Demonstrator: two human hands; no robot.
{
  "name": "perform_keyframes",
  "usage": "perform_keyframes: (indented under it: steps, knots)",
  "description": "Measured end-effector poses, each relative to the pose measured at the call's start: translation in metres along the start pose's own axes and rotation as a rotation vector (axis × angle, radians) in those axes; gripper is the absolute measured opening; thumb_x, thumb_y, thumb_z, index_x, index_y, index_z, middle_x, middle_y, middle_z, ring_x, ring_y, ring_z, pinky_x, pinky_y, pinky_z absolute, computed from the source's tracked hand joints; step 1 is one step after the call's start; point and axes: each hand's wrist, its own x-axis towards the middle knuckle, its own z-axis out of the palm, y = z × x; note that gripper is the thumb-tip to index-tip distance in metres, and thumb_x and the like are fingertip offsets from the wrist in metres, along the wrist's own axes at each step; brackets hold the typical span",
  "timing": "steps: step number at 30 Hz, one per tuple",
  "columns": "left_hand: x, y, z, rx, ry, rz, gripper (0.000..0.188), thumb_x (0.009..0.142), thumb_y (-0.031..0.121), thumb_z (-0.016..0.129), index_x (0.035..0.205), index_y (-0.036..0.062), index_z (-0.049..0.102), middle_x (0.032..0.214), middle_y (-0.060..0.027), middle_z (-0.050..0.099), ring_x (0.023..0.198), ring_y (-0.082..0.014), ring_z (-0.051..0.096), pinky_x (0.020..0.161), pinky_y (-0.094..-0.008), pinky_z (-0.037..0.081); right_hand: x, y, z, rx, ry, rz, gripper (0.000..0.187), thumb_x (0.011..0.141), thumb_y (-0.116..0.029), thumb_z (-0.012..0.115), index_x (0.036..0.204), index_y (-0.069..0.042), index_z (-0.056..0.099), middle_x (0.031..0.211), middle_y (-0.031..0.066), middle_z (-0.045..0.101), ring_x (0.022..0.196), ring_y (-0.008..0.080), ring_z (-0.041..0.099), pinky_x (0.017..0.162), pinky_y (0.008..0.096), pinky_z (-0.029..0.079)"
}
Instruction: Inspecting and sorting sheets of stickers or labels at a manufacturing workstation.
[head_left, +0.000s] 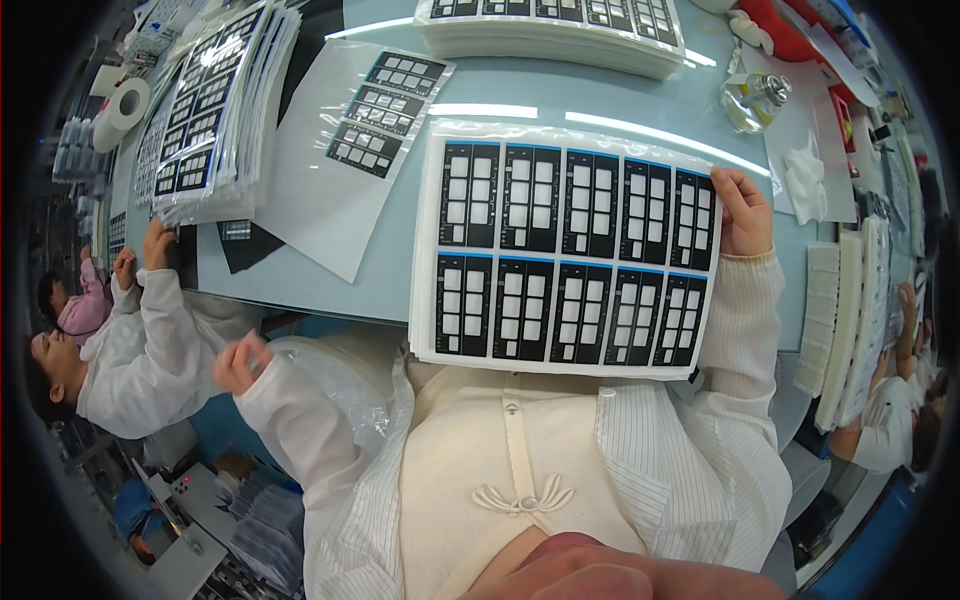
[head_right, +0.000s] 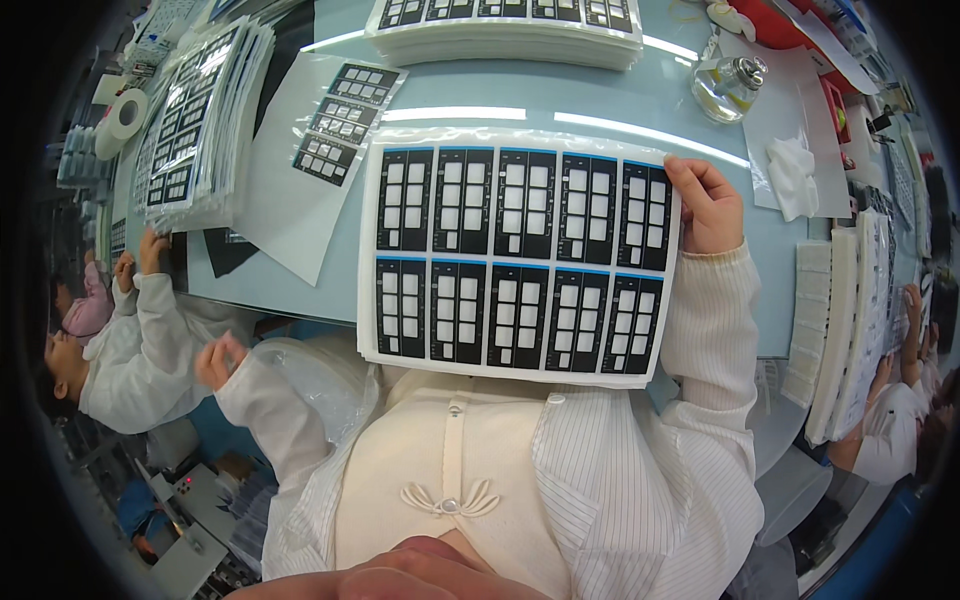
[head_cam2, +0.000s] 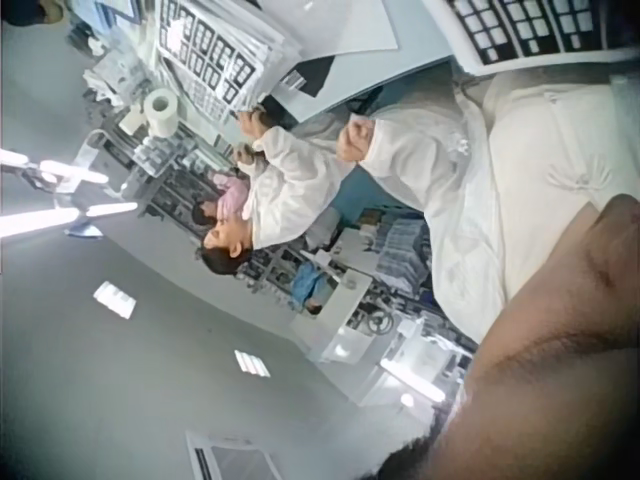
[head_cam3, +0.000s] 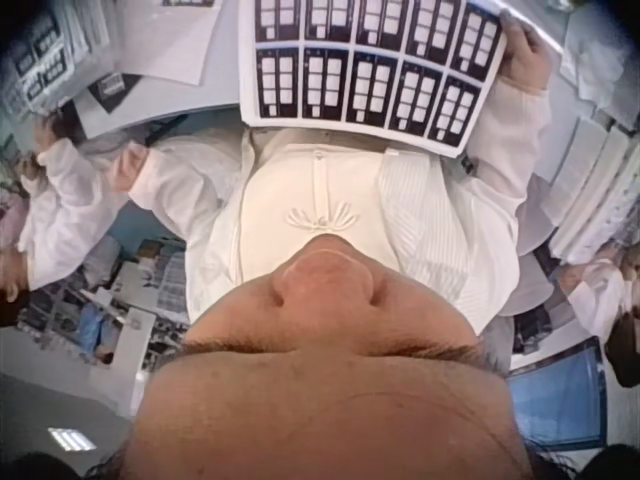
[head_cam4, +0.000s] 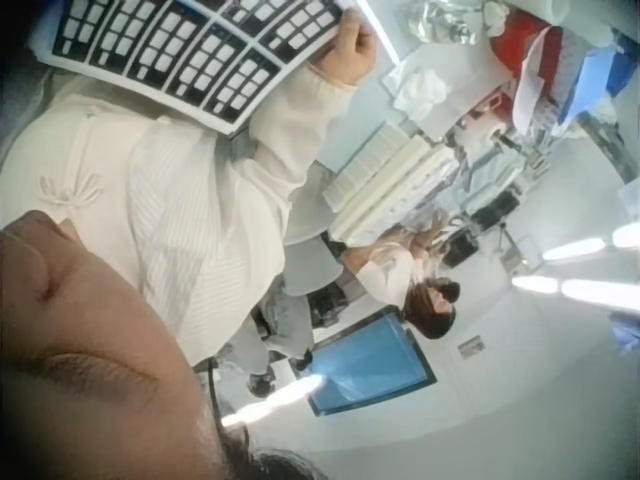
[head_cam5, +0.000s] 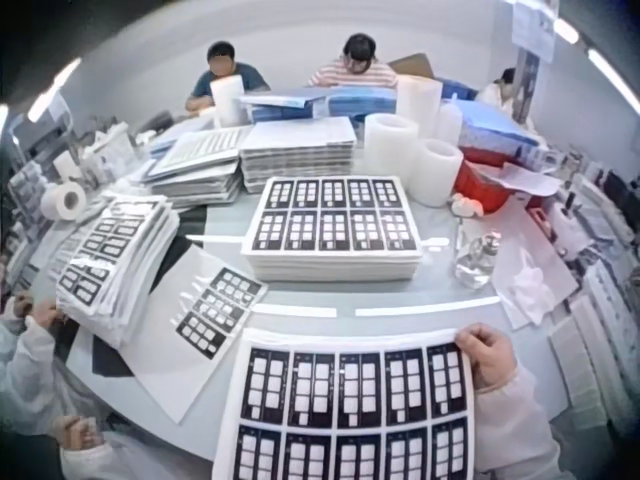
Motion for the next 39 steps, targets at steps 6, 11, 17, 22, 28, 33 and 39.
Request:
perform_keyframes:
  steps: [6, 11, 17, 22, 28, 33, 39]
  knots:
    - [0.118, 0.153, 0.026, -0.786, -0.381, -0.113, 0.010, 0.069, 0.009, 0.066, 0.066, 0.0066, 0.057, 0.072, -0.0039, 0.057, 0.081, -0.0232, 0.051, 0.081, -0.0365, 0.038, 0.000, -0.001, 0.002, -0.012, 0.001, 0.044, 0.017, 0.082, -0.021, 0.066, 0.079, -0.005, 0.062, 0.060, -0.0047, 0.052, 0.048, 0.0018, 0.036, 0.045, 0.0167, 0.025]
    - [0.134, 0.171, 0.047, -1.094, -0.707, -0.086, 0.016, 0.071, 0.015, 0.063, 0.064, 0.0062, 0.052, 0.067, -0.0037, 0.054, 0.075, -0.0219, 0.047, 0.075, -0.0333, 0.037, 0.001, -0.004, 0.001, -0.042, -0.065, 0.047, 0.018, 0.084, -0.023, 0.064, 0.076, -0.007, 0.062, 0.059, -0.0061, 0.050, 0.047, 0.0012, 0.032, 0.045, 0.0171, 0.022]
    - [0.134, 0.169, 0.056, -1.182, -0.854, -0.048, 0.024, 0.072, 0.022, 0.062, 0.062, 0.0069, 0.046, 0.062, -0.0030, 0.048, 0.069, -0.0208, 0.042, 0.073, -0.0314, 0.035, -0.004, -0.014, -0.015, -0.195, -0.048, 0.006, 0.020, 0.086, -0.024, 0.061, 0.082, -0.004, 0.063, 0.063, -0.0056, 0.050, 0.052, 0.0008, 0.034, 0.047, 0.0168, 0.023]
    - [0.130, 0.168, 0.059, -1.171, -0.831, -0.025, 0.024, 0.072, 0.022, 0.062, 0.062, 0.0069, 0.046, 0.062, -0.0035, 0.047, 0.067, -0.0208, 0.041, 0.070, -0.0316, 0.034, -0.031, -0.047, -0.028, -0.428, -0.299, 0.161, 0.016, 0.085, -0.016, 0.060, 0.084, 0.000, 0.061, 0.069, -0.0025, 0.052, 0.055, 0.0036, 0.039, 0.051, 0.0178, 0.028]
    - [0.128, 0.170, 0.062, -1.181, -0.778, 0.008, 0.028, 0.076, 0.024, 0.062, 0.061, 0.0066, 0.046, 0.059, -0.0043, 0.046, 0.063, -0.0212, 0.040, 0.067, -0.0324, 0.034, -0.064, -0.047, -0.022, -0.567, -0.465, 0.082, 0.011, 0.083, -0.009, 0.061, 0.081, 0.002, 0.062, 0.069, 0.0013, 0.054, 0.060, 0.0077, 0.048, 0.057, 0.0197, 0.037]
    - [0.131, 0.175, 0.057, -1.242, -0.741, -0.083, 0.028, 0.076, 0.021, 0.062, 0.060, 0.0037, 0.047, 0.059, -0.0054, 0.047, 0.062, -0.0205, 0.040, 0.061, -0.0311, 0.036, -0.072, -0.045, -0.014, -0.584, -0.330, 0.148, 0.015, 0.085, -0.010, 0.060, 0.076, 0.001, 0.062, 0.064, 0.0014, 0.056, 0.056, 0.0063, 0.049, 0.053, 0.0191, 0.037]
    - [0.138, 0.175, 0.048, -1.240, -0.759, -0.119, 0.020, 0.072, 0.010, 0.063, 0.060, 0.0029, 0.049, 0.058, -0.0054, 0.047, 0.061, -0.0198, 0.040, 0.052, -0.0301, 0.036, -0.073, -0.044, -0.020, -0.556, -0.380, 0.136, 0.018, 0.085, -0.013, 0.060, 0.073, 0.000, 0.060, 0.060, 0.0004, 0.054, 0.053, 0.0052, 0.047, 0.050, 0.0182, 0.035]
